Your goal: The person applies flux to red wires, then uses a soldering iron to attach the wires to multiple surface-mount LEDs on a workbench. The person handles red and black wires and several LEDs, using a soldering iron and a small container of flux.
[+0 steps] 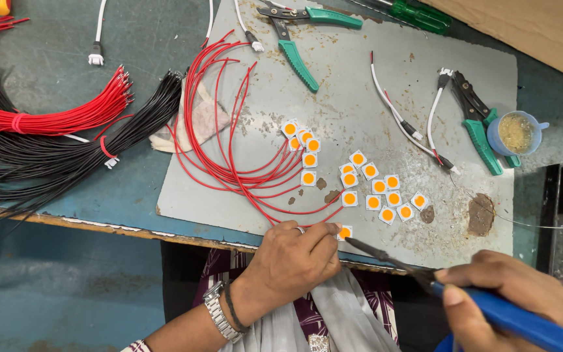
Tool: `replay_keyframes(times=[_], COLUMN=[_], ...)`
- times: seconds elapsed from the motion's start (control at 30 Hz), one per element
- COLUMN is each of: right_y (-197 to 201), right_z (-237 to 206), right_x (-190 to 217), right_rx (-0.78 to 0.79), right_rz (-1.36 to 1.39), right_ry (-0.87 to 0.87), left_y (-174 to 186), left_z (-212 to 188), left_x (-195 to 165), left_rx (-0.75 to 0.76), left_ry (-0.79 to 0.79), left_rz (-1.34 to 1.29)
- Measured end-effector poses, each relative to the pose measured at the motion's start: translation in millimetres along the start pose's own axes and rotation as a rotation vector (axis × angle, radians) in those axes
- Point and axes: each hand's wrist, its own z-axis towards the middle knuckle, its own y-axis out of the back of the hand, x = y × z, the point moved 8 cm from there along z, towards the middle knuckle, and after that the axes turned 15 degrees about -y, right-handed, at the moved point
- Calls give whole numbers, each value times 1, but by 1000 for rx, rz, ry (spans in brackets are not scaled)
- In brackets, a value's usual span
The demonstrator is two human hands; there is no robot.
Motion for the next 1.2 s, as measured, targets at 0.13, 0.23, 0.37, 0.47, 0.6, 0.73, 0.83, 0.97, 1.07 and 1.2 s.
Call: replay_keyframes(times=[0.13,0.23,0.37,0.47,0.6,0.73,0.83,0.97,1.07,1.2], right_y=[4,3,4,8,12,22,31,40,33,22], right_z=[-1,-2,-4,-5,-3,-6,-10,-2,46,71], right_x=[-3,-9,-18,-20,-28,-52,-101,-187,-247,-279], right_rx=[-10,-22,-19,-24,-40,-114,-113,-46,180,458], right_rz=[-89,-63,-77,-57,-3,45,91,126,55,-84], right_ry=[6,-36,-72,-65,-98,-68,-104,-107,-123,-51], left_y=[2,3,1,1,2,3,5,11,27,62], left_z=[1,2,1,1,2,2,-2,-2,9,18], left_x=[0,0,1,1,0,0,-1,5,18,48], left_rx=[-5,-12,-5,-12,-5,-34,-70,-65,-62,-29], left_ry=[0,4,16,17,27,16,-4,106,199,343], left_rz=[-14,-19,-21,-19,7,28,39,102,166,397])
